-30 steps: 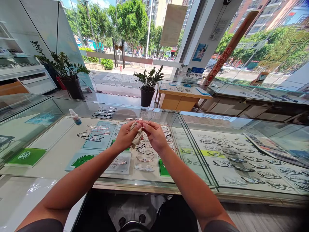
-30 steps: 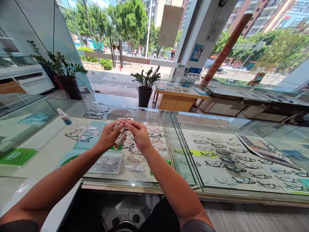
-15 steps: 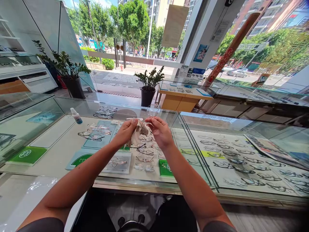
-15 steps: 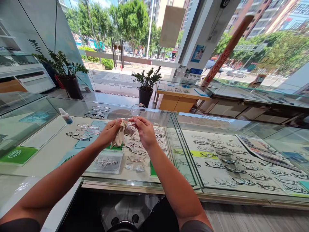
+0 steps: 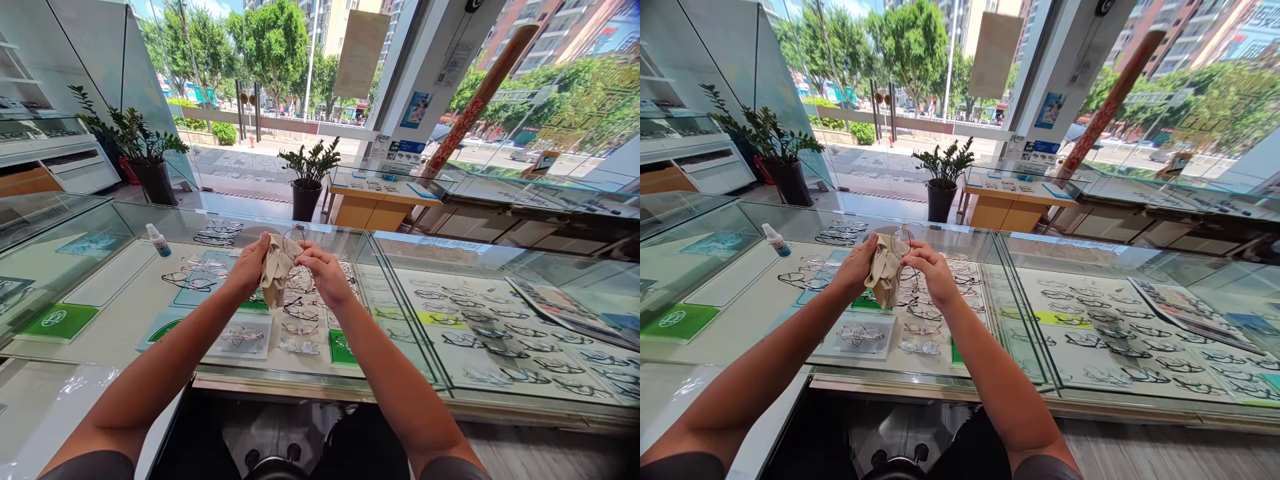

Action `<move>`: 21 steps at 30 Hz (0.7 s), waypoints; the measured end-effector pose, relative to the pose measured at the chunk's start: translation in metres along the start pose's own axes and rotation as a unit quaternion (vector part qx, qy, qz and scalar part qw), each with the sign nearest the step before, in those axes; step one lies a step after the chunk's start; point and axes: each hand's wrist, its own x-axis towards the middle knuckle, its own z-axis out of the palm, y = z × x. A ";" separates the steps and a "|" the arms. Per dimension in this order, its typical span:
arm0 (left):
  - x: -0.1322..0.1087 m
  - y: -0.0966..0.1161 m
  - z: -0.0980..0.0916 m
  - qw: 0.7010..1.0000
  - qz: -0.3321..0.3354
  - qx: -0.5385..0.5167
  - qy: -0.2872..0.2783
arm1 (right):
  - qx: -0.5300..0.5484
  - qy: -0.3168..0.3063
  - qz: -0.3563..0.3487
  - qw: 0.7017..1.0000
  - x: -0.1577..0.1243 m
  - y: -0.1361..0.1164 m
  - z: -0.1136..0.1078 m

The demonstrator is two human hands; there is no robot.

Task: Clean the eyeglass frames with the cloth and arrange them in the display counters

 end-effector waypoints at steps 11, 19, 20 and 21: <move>-0.004 0.006 -0.001 0.997 -0.043 -0.034 -0.047 | -0.022 -0.033 0.049 0.998 0.001 0.010 0.002; -0.005 -0.001 0.000 0.994 -0.047 -0.075 -0.058 | 0.003 0.000 0.041 0.999 0.000 0.003 0.002; -0.005 -0.001 0.000 0.994 -0.051 -0.080 -0.056 | 0.002 0.000 0.038 0.999 0.000 0.003 0.003; -0.005 -0.001 0.000 0.993 -0.056 -0.084 -0.056 | -0.001 -0.001 0.036 0.999 0.000 0.003 0.003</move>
